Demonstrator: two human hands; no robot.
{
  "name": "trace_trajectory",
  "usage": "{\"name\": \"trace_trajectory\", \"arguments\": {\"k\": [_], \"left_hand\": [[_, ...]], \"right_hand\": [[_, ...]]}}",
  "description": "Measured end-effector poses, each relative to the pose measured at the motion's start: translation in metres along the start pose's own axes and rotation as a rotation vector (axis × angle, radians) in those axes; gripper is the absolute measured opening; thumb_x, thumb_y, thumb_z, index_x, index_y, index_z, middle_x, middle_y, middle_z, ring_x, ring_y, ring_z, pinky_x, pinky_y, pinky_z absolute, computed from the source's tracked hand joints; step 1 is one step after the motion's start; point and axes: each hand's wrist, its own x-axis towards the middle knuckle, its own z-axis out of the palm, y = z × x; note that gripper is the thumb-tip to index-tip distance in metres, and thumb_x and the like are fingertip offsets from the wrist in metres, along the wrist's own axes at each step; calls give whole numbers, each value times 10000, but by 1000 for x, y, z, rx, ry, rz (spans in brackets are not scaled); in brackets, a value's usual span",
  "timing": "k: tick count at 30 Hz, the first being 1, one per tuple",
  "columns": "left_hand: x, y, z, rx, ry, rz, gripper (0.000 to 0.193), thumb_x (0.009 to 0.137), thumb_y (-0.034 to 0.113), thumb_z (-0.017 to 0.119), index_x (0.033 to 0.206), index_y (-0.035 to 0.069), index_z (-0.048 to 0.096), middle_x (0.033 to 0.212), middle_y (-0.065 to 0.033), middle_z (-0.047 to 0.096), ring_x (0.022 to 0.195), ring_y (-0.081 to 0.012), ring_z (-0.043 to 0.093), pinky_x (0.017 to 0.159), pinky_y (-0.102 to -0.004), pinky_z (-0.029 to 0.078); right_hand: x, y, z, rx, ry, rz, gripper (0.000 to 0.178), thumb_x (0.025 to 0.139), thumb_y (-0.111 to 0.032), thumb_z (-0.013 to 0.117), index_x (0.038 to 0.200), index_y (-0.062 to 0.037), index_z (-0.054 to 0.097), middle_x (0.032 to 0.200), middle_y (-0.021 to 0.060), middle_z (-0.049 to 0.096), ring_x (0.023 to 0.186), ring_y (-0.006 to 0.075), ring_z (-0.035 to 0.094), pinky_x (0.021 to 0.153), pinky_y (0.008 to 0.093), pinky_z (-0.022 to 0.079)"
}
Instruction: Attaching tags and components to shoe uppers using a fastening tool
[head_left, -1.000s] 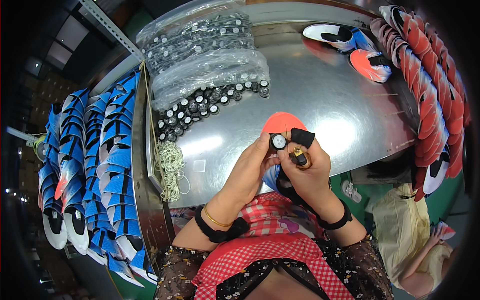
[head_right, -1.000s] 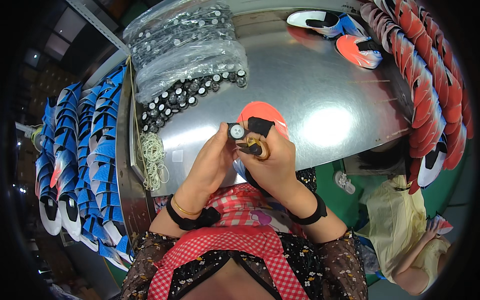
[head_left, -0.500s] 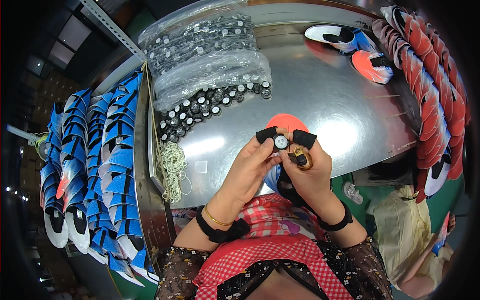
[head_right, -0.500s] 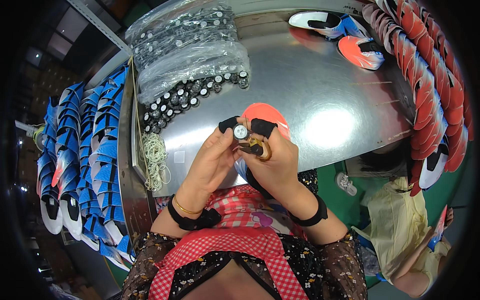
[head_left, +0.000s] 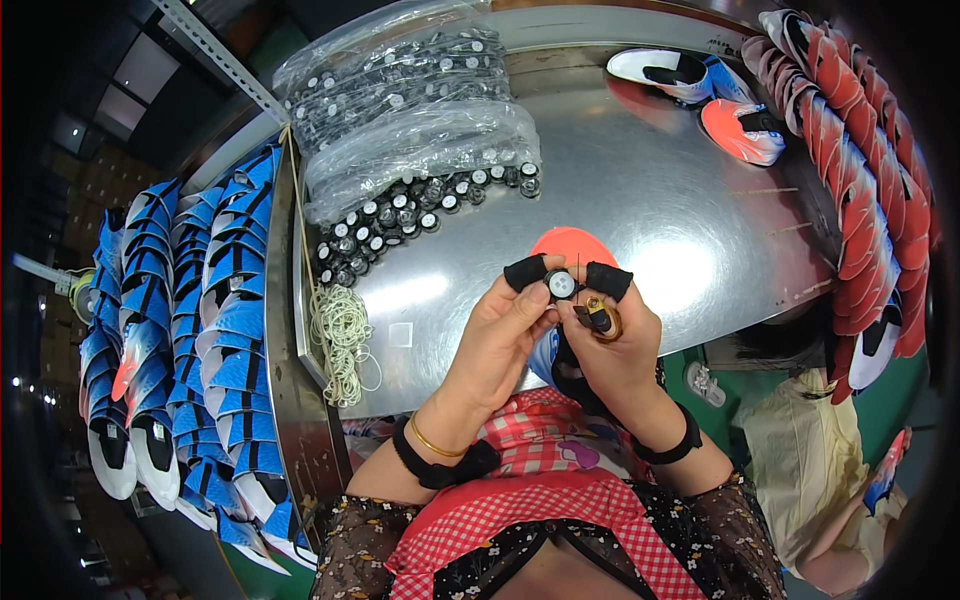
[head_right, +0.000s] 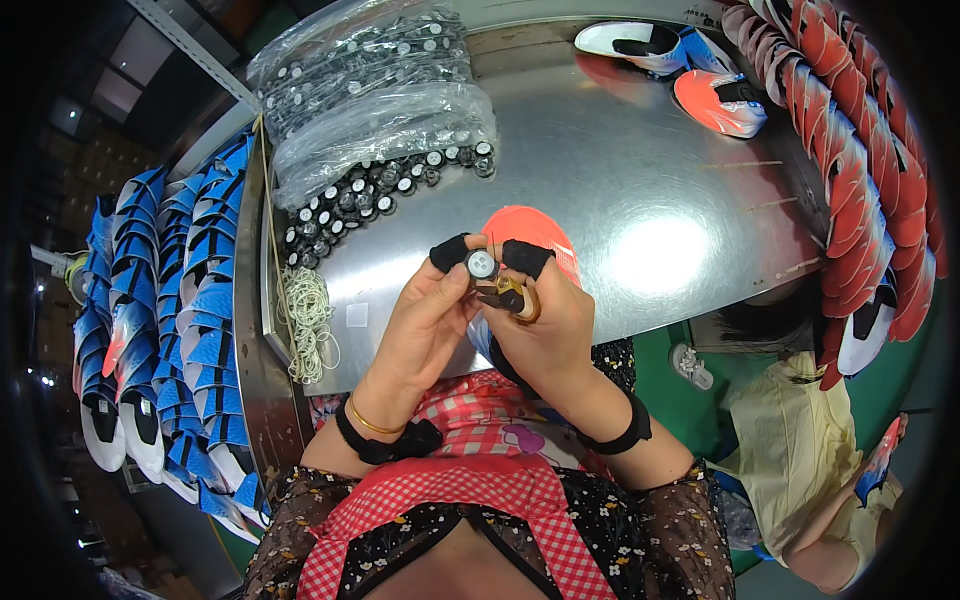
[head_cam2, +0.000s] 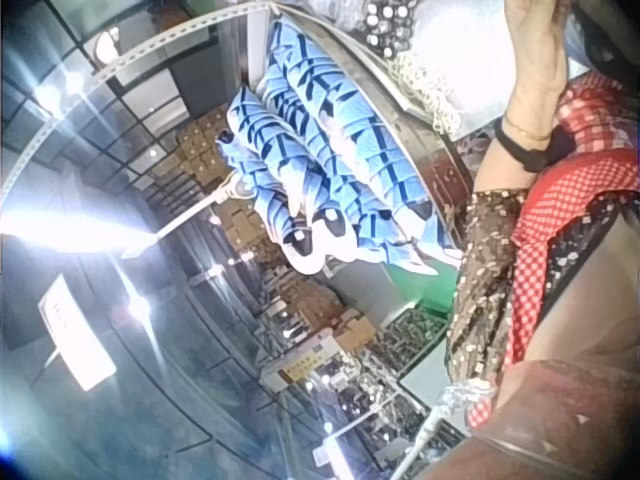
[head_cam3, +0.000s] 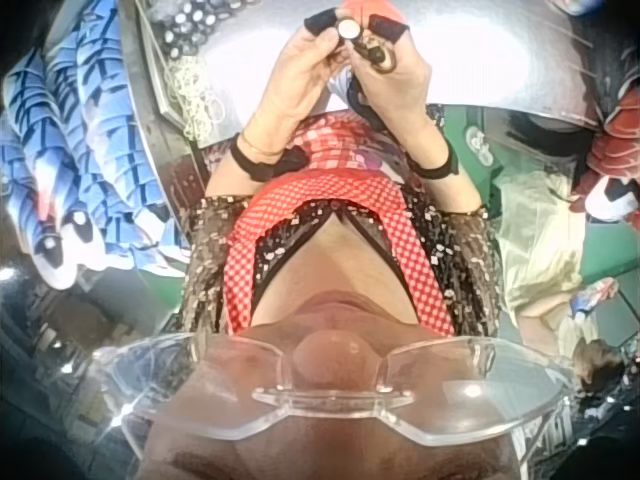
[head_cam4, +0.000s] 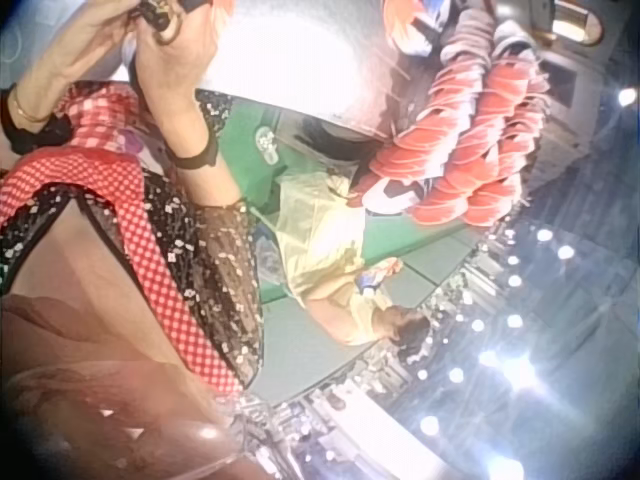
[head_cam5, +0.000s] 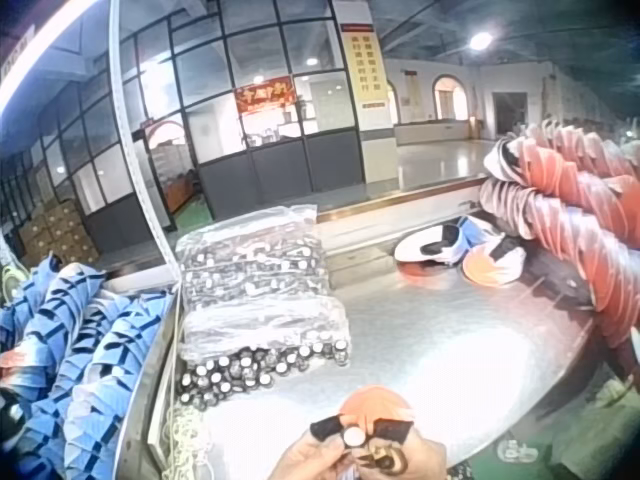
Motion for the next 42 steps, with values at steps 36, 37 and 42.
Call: {"name": "trace_trajectory", "arguments": {"k": [36,37,42], "left_hand": [[0,11,-4,-15,161,25,173,890,125,605,1037,35,582,937,-72,638,694,-51,532,597,-187,454],[0,10,-4,-5,147,40,180,887,126,610,1041,36,582,919,-60,634,696,-50,527,594,-187,446],[-1,11,5,54,149,-39,172,879,127,621,1032,55,589,846,-5,603,683,-48,516,602,-188,428]], "right_hand": [[2,-15,-12,-350,-82,-102,160,671,-72,691,684,-62,533,579,92,524,493,253,546,452,331,403],[2,-16,-13,-352,-81,-101,160,671,-72,691,684,-62,533,579,92,524,493,253,546,452,331,403],[3,-18,-12,-322,-57,-104,160,672,-82,709,696,-60,553,599,98,546,512,258,560,467,334,416]]}}
